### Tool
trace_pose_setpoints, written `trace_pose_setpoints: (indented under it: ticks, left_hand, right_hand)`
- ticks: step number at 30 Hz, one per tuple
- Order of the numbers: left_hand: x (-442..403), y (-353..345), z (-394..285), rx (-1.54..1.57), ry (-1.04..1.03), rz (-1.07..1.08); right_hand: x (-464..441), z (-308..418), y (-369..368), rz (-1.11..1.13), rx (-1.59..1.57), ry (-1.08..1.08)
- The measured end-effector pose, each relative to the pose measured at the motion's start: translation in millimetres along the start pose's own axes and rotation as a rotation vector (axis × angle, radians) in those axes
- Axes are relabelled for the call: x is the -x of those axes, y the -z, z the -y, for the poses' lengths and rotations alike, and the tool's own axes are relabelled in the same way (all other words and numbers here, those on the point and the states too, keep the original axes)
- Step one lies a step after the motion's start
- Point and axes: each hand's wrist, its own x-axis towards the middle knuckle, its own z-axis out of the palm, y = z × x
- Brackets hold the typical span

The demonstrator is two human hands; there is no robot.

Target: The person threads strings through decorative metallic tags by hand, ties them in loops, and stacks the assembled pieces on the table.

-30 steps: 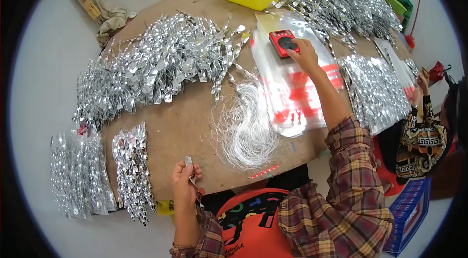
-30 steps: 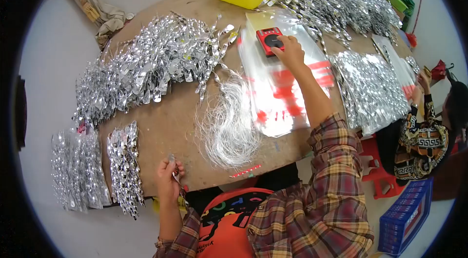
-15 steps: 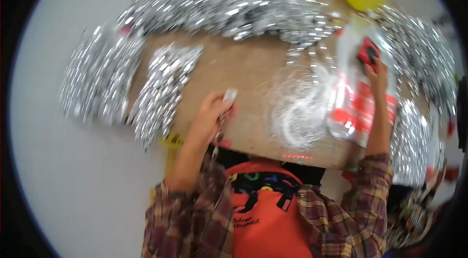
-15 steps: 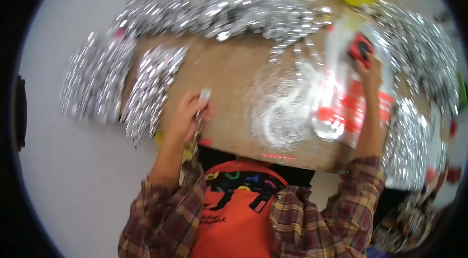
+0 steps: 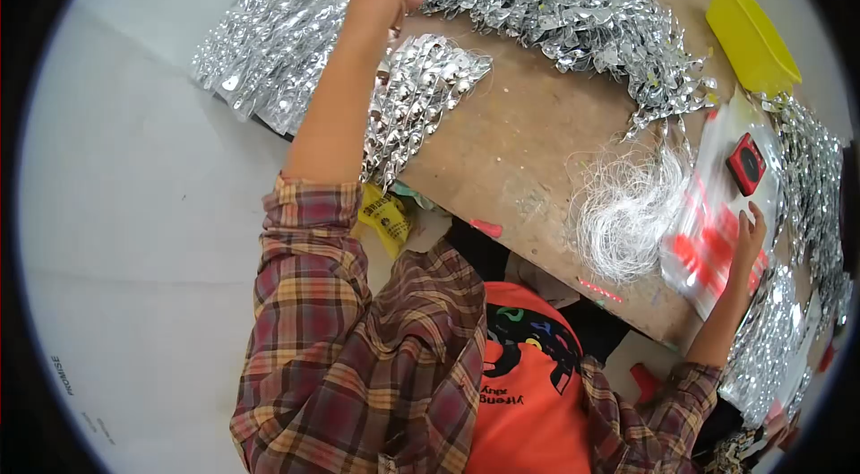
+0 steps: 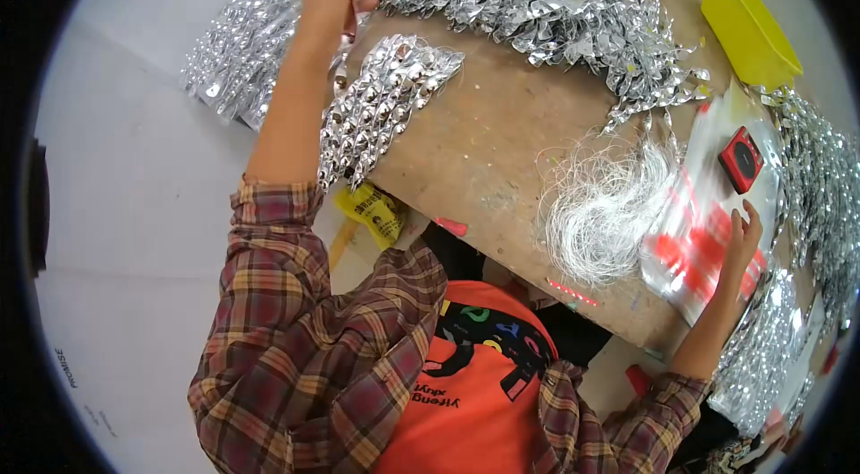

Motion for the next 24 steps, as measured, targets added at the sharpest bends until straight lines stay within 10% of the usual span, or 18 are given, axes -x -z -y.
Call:
trace_pose_setpoints:
  ticks: [7,24]
  left_hand:
    - [0,-21,110,-0.861,-0.23,0.101]
    - [40,-24,112,-1.239,-0.468,0.232]
  right_hand:
    - [0,-53,-8,-0.045,0.019,0.092]
    - [-86,14,-28,-0.109,0.419,-0.121]
